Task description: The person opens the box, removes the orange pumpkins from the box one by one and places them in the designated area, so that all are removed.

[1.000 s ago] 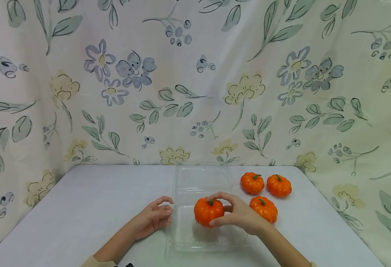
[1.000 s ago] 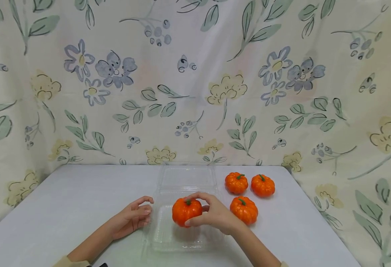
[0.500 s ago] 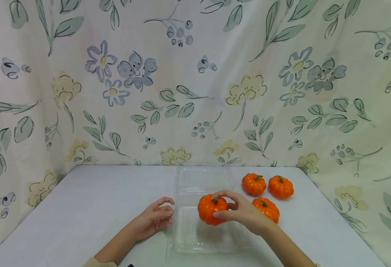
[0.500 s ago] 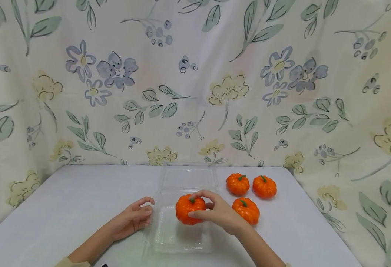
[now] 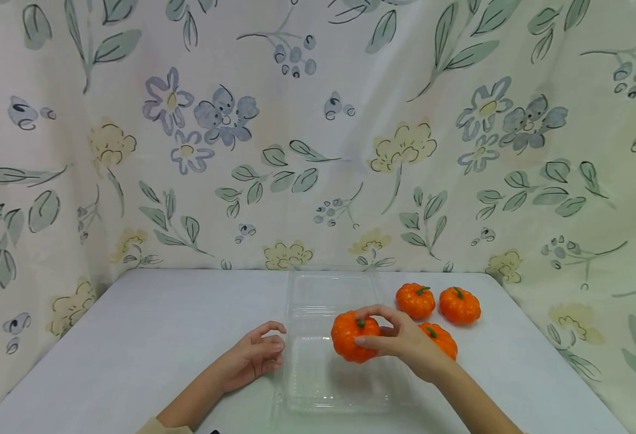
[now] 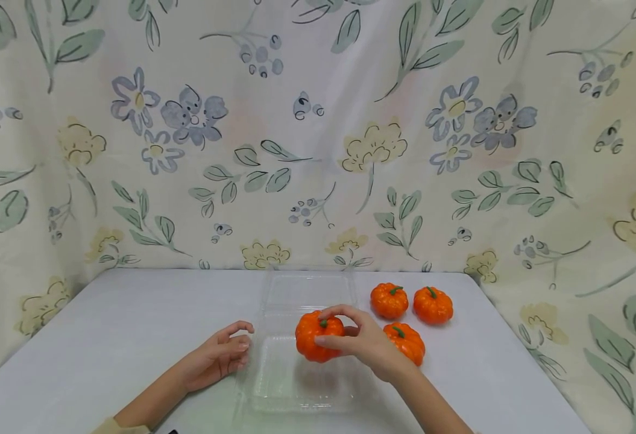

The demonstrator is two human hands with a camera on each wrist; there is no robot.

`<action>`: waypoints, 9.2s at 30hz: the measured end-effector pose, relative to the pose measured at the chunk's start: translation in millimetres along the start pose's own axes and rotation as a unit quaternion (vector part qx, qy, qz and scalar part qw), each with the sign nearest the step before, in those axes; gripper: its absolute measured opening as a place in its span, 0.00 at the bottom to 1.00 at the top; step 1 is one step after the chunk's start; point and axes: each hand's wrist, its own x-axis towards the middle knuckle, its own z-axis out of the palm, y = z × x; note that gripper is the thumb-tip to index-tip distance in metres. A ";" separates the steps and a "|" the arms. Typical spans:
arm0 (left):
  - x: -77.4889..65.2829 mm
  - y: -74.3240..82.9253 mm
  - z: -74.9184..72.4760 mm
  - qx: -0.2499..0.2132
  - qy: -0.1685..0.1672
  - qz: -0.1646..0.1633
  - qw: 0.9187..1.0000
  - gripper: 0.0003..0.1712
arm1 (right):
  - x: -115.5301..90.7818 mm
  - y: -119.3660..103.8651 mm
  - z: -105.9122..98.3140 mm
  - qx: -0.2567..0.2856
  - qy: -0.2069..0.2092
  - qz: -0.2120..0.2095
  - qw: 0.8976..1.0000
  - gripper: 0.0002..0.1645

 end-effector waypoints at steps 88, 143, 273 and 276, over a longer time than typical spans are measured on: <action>1.0 -5.5 -7.2 0.013 0.007 0.030 0.999 0.22 | -71.5 15.2 -91.5 -0.134 0.134 0.030 0.981 0.41; 0.2 -2.8 -3.3 -0.005 0.018 0.017 1.000 0.19 | -81.8 47.7 -143.7 -0.162 0.185 0.067 0.967 0.42; -1.0 -0.9 -1.8 -0.020 0.036 0.007 0.999 0.16 | -88.4 80.5 -195.4 -0.195 0.126 0.141 0.962 0.51; -0.2 -1.5 -2.3 -0.021 0.036 0.011 0.999 0.16 | -88.7 77.2 -196.3 -0.204 0.125 0.140 0.961 0.51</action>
